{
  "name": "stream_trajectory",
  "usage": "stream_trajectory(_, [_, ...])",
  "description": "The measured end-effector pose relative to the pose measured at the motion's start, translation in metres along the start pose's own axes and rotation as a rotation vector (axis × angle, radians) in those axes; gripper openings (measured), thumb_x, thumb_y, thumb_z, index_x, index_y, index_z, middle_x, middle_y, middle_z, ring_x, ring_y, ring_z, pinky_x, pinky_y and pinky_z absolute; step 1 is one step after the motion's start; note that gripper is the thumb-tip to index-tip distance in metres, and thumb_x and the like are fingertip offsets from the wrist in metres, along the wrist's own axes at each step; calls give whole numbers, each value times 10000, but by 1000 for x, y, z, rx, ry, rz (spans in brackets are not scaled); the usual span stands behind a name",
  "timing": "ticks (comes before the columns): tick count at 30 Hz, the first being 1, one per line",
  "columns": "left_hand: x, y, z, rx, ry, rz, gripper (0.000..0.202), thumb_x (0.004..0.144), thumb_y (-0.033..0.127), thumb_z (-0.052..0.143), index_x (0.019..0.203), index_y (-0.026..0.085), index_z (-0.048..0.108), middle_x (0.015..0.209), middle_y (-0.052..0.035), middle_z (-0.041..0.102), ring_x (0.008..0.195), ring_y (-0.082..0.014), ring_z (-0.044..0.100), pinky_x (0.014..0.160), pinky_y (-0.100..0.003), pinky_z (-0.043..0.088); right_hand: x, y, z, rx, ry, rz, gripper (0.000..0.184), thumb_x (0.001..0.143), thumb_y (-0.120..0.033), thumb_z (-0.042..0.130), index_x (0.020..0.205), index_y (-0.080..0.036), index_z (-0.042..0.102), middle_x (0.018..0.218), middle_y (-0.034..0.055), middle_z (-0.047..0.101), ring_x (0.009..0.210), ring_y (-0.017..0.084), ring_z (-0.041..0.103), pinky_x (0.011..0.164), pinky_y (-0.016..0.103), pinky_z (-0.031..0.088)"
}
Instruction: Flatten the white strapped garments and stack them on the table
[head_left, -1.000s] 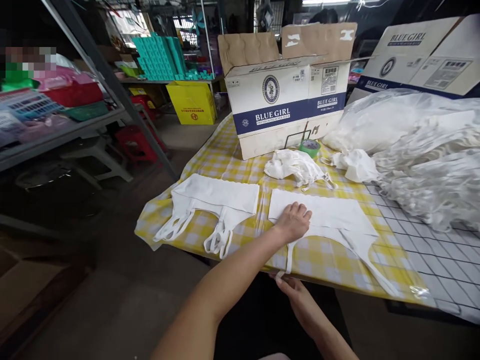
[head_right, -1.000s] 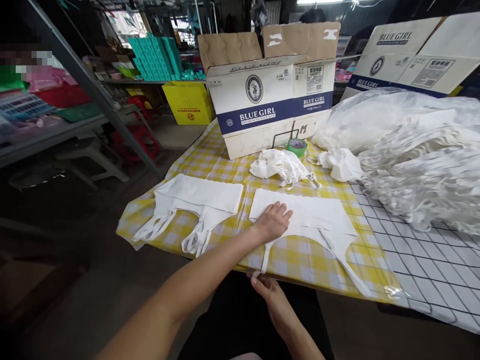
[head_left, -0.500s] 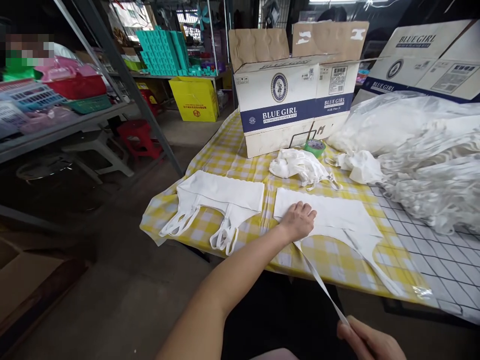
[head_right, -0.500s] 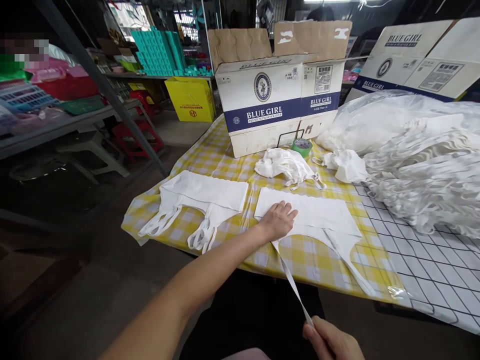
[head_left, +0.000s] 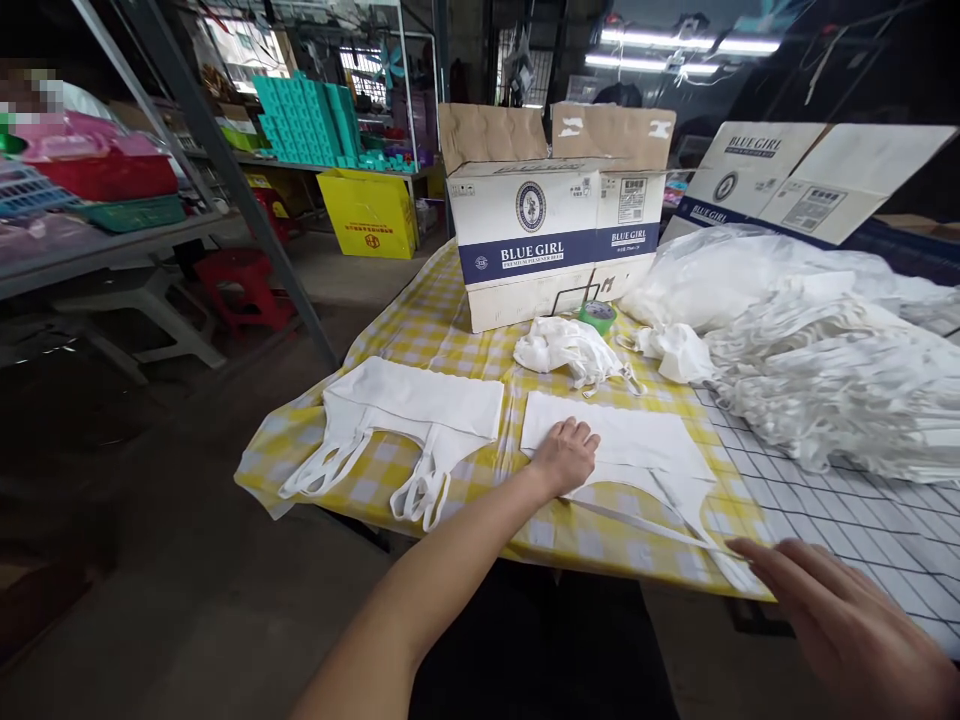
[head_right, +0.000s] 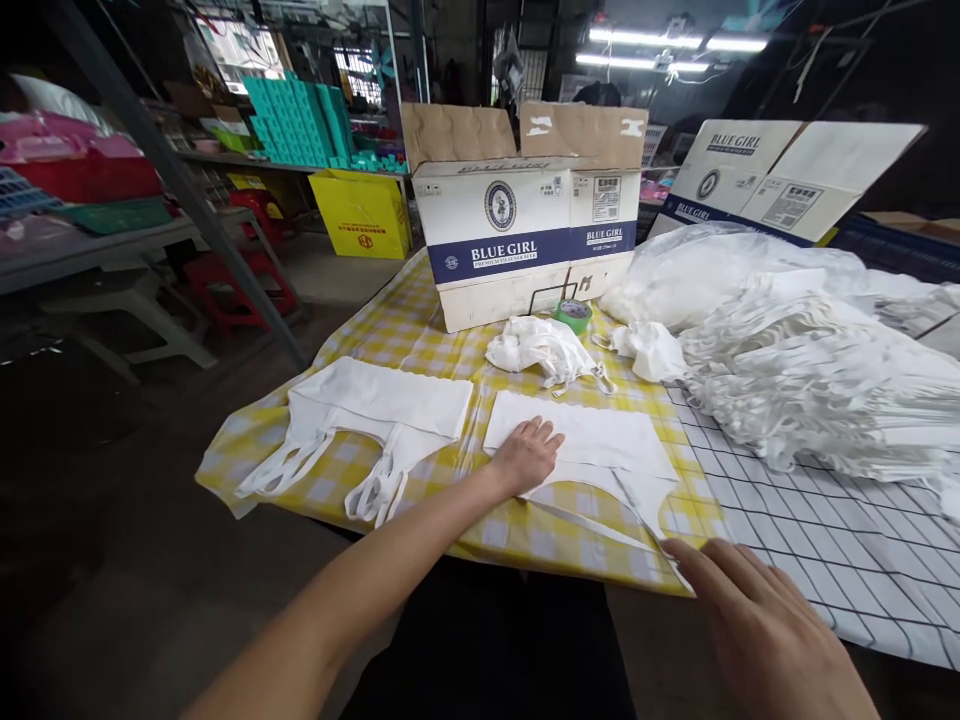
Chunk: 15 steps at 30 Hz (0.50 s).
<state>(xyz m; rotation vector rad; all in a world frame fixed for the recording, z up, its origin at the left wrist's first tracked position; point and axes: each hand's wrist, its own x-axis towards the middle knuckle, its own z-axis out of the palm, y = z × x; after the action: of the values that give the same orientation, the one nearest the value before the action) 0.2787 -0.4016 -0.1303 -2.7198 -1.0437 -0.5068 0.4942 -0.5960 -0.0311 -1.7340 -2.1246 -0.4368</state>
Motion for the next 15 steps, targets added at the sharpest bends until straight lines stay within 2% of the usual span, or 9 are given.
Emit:
stream_trajectory(3, [0, 0, 2, 3, 0, 0, 298, 869, 253, 381, 1111, 158, 529, 1112, -120, 554, 1155, -263, 429, 887, -389, 394, 20, -1, -8, -58, -72, -27, 348, 883, -387, 308, 1102, -340, 575, 936, 7, 632, 747, 147, 619, 564, 244, 478])
stream_trajectory(7, [-1, 0, 1, 16, -19, 10, 282, 864, 237, 390, 1086, 141, 536, 1089, -135, 560, 1138, -262, 444, 877, -393, 403, 46, -20, -15, -75, 95, 76, 298, 884, -414, 349, 1040, -349, 593, 925, -13, 631, 670, 130, 611, 466, 230, 427])
stream_trajectory(10, [1, 1, -3, 16, -36, 31, 285, 867, 191, 370, 1092, 120, 529, 1069, -147, 569, 1096, -254, 480, 878, -402, 401, 59, -41, -14, 40, 137, 24, 279, 897, -365, 346, 1016, -307, 591, 938, 14, 632, 686, 131, 620, 517, 228, 447])
stream_trajectory(13, [5, 4, -13, -14, -48, 67, 348, 868, 145, 349, 1194, 130, 471, 1106, -133, 572, 1114, -239, 476, 929, -417, 365, 62, -54, -9, 132, 120, -55, 277, 905, -327, 340, 1031, -290, 584, 962, 54, 622, 759, 143, 627, 566, 226, 462])
stream_trajectory(15, [9, 7, -29, -219, -99, 29, 384, 875, 164, 356, 1251, 155, 429, 1164, -115, 560, 1135, -227, 467, 952, -414, 354, 62, -53, -7, 124, 134, -43, 277, 906, -329, 347, 1028, -299, 593, 955, 54, 621, 744, 137, 623, 534, 222, 452])
